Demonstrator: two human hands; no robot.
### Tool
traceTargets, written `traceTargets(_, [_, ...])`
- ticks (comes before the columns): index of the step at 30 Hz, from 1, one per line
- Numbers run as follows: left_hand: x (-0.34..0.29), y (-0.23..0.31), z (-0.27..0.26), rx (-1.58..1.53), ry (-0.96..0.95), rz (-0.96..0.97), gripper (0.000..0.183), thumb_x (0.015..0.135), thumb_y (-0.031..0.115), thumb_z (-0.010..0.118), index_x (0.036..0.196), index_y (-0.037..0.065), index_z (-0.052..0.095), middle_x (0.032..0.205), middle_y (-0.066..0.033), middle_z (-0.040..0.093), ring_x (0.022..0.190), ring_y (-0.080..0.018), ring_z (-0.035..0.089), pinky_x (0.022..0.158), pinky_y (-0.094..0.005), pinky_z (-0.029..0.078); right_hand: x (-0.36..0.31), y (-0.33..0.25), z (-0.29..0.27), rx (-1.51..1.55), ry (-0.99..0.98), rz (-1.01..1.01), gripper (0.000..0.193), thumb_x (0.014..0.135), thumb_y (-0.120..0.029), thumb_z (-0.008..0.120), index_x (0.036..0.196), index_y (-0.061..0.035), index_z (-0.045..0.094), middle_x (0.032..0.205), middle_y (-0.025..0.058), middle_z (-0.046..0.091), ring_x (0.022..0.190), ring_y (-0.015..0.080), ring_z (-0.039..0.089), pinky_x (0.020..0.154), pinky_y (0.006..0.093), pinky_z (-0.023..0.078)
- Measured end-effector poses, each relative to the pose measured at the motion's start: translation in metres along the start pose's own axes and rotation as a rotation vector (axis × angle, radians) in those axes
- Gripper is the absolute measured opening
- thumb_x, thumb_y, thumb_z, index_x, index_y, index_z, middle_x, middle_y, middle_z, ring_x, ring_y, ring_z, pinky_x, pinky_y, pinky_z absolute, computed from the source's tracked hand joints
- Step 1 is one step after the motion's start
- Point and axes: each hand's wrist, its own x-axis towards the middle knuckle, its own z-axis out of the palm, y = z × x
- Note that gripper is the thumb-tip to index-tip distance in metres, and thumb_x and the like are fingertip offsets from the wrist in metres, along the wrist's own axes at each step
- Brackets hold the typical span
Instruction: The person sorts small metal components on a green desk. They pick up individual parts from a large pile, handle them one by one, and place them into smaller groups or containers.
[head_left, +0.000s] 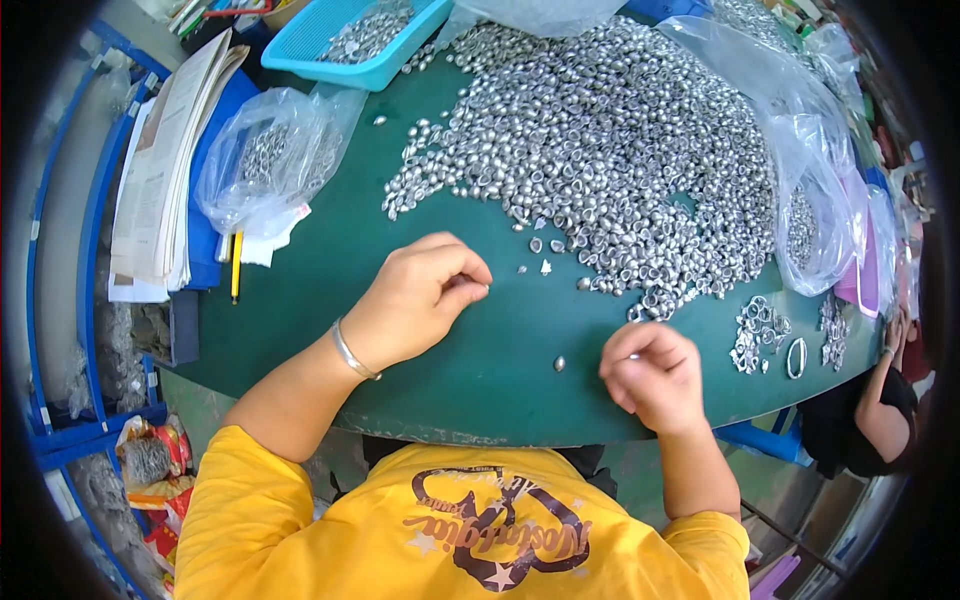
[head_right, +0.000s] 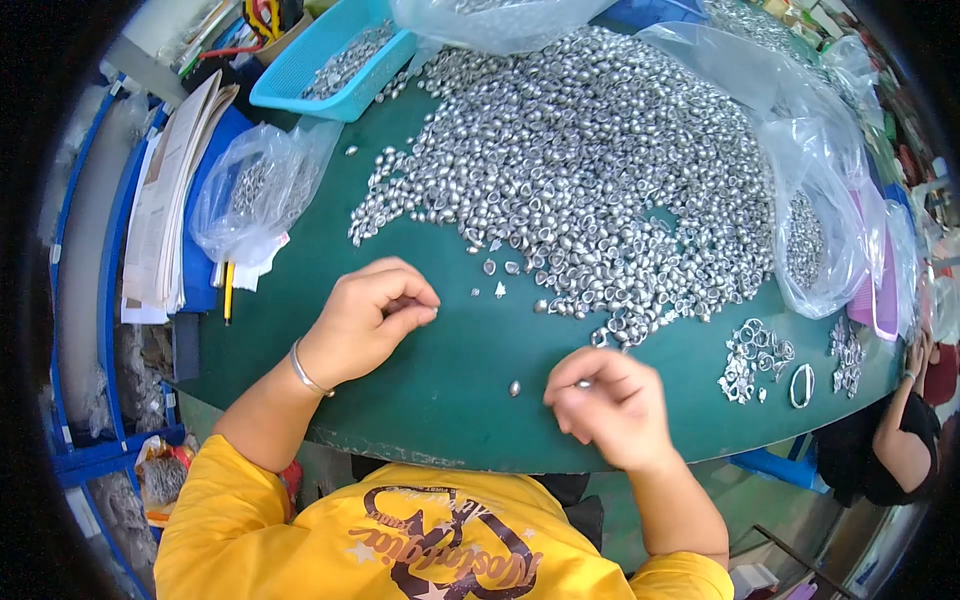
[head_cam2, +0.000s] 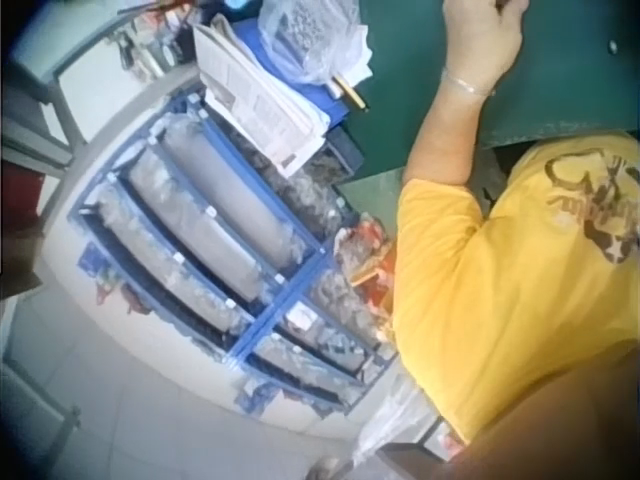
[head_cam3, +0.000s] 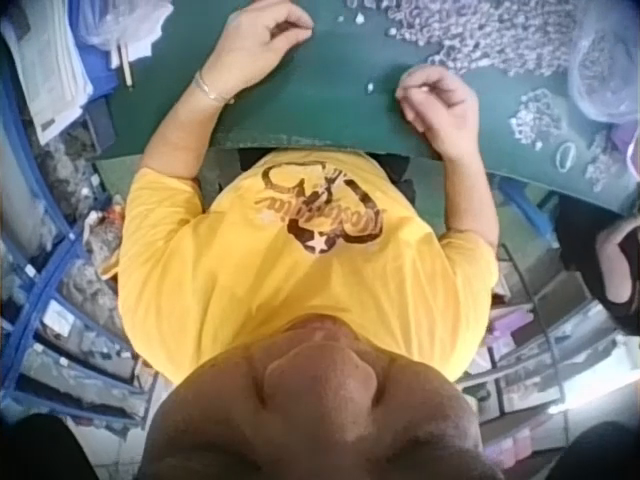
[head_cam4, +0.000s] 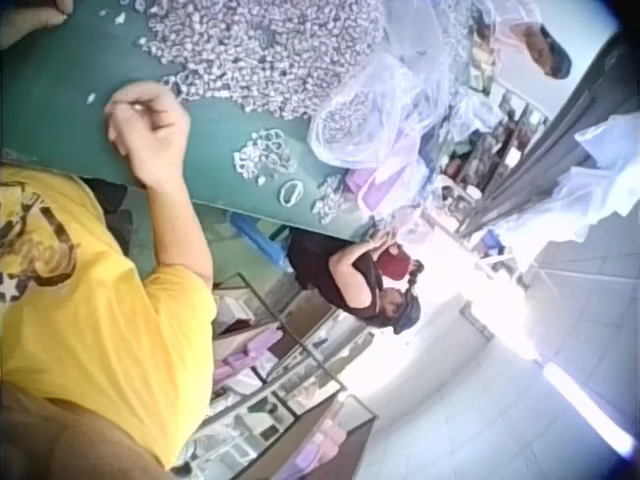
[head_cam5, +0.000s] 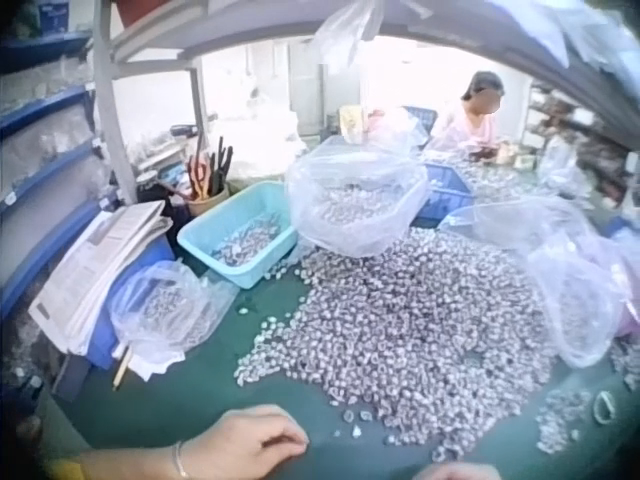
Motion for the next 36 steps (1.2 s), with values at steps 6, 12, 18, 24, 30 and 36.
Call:
traceTargets(6, [0.002,0.005,0.004,-0.989,-0.142,-0.505,0.017,0.084,-0.004,0.052,0.100,-0.001,0.058,0.089,-0.0091,0.062,0.076,-0.0154,0.062,0.067,-0.0266,0.053,0.016,0.013,0.017,-1.096,-0.148,-0.439,0.012,0.080,-0.005,0.063,0.089,-0.0020,0.056,0.077,0.0090,0.054,0.058,0.0222,0.054,0.049,0.0295,0.043])
traceTargets(12, [0.007,-0.006,-0.005,-1.191,-0.089,-0.462,0.014,0.078,-0.006,0.053,0.090,0.001,0.055,0.087,-0.0070,0.057,0.073,-0.0113,0.057,0.062,-0.0227,0.048,0.028,-0.008,-0.003,-0.332,0.025,-0.026,0.009,0.089,-0.011,0.054,0.088,-0.0022,0.055,0.071,0.0033,0.055,0.057,0.0112,0.052,0.051,0.0261,0.043])
traceTargets(18, [0.039,0.015,0.017,0.023,0.032,0.050,0.013,0.076,-0.001,0.064,0.087,0.002,0.059,0.081,-0.0035,0.052,0.069,-0.0101,0.055,0.062,-0.0220,0.045,0.051,-0.004,0.008,-1.452,0.146,-0.410,0.011,0.077,-0.007,0.065,0.085,-0.0045,0.059,0.075,0.0095,0.056,0.065,0.0284,0.058,0.055,0.0353,0.047])
traceTargets(24, [0.053,0.003,0.033,0.228,0.105,0.304,0.015,0.074,-0.001,0.065,0.087,0.001,0.060,0.077,-0.0124,0.054,0.072,-0.0301,0.056,0.063,-0.0339,0.046,0.055,-0.004,-0.009,-0.236,0.123,-0.097,0.009,0.089,-0.008,0.055,0.094,-0.0006,0.056,0.079,0.0053,0.056,0.058,0.0098,0.046,0.049,0.0235,0.038])
traceTargets(30, [0.048,0.018,0.024,-0.865,-0.129,-0.435,0.011,0.090,0.010,0.051,0.088,0.002,0.057,0.087,-0.0107,0.063,0.069,-0.0149,0.060,0.056,-0.0231,0.047,0.057,-0.007,-0.021,0.388,-0.055,0.096,0.011,0.092,-0.010,0.052,0.098,-0.0007,0.054,0.084,0.0103,0.059,0.052,0.0056,0.036,0.044,0.0180,0.030])
traceTargets(36, [0.044,0.014,0.027,-1.061,-0.156,-0.406,0.009,0.088,0.010,0.052,0.087,0.002,0.055,0.084,-0.0111,0.061,0.067,-0.0139,0.058,0.054,-0.0223,0.045,0.055,-0.008,-0.018,0.250,0.050,-0.011,0.007,0.086,-0.005,0.059,0.092,-0.0008,0.057,0.085,0.0100,0.062,0.056,0.0059,0.044,0.046,0.0188,0.034])
